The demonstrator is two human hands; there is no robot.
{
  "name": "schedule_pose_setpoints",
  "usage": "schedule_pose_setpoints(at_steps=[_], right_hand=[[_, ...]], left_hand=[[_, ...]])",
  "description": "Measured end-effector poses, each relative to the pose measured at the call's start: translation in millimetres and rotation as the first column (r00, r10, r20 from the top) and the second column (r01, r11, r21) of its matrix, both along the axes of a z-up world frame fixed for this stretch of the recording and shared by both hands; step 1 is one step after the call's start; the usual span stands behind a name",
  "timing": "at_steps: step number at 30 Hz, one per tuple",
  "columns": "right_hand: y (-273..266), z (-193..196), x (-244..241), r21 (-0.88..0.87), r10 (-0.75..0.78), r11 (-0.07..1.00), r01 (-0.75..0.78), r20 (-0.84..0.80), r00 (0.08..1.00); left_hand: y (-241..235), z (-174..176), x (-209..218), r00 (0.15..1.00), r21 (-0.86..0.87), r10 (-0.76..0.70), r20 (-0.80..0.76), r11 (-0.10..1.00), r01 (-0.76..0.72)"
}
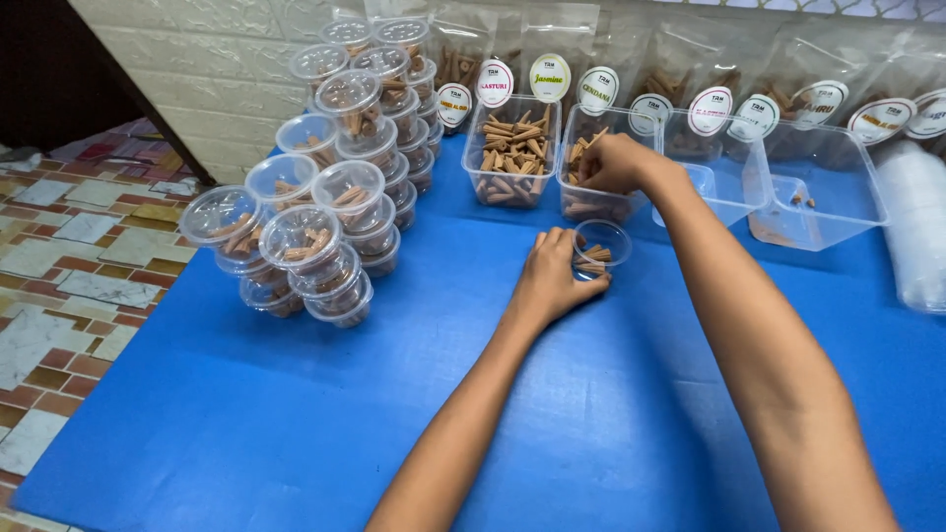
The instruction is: Filling small plastic cups with incense cones from larger bins and stacking the filled containers.
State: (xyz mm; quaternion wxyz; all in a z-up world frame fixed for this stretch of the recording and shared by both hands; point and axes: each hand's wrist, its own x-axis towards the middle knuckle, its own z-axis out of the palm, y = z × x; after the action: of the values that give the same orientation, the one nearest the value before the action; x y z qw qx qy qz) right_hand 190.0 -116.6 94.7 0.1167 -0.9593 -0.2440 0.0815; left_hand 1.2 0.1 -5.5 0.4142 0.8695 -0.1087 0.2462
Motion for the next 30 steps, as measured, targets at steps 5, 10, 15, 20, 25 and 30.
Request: schedule_pose_setpoints(at_steps=[5, 10, 15, 20, 25, 30], right_hand=[[-8.3, 44.9, -47.2, 0.087, 0.099, 0.991, -0.104, 0.059, 0.993], [-18.3, 87.1, -106.7, 0.141, 0.221, 0.961, -0.236, 0.114, 0.969], [-35.8, 97.2, -138.3, 0.183, 0.282, 0.939, -0.292, 0.080, 0.956], [-39.0, 59.3, -146.3, 0.103, 0.397, 0.907, -0.409, 0.118, 0.910], [-40.7, 12.5, -127.9, 0.096, 0.392, 0.905, -0.414, 0.183, 0.901], [-32.5, 18.0, -136.8, 0.143, 0.392, 0.898, -0.417, 0.174, 0.903]], left_hand=[[0.6, -1.4, 1.8, 1.000, 0.007, -0.005, -0.010, 1.000, 0.005], [0.2, -1.0, 2.8, 1.000, 0.025, 0.001, -0.030, 1.000, 0.000], [1.3, 4.9, -1.5, 0.998, -0.001, -0.026, -0.054, 1.000, 0.026], [1.8, 3.5, -1.5, 0.998, 0.008, -0.031, -0.061, 0.999, 0.031], [1.9, -8.4, 8.7, 0.996, 0.032, -0.023, -0.085, 0.999, 0.026], [0.8, -11.8, 9.8, 0.998, 0.009, -0.021, -0.051, 1.000, 0.022]])
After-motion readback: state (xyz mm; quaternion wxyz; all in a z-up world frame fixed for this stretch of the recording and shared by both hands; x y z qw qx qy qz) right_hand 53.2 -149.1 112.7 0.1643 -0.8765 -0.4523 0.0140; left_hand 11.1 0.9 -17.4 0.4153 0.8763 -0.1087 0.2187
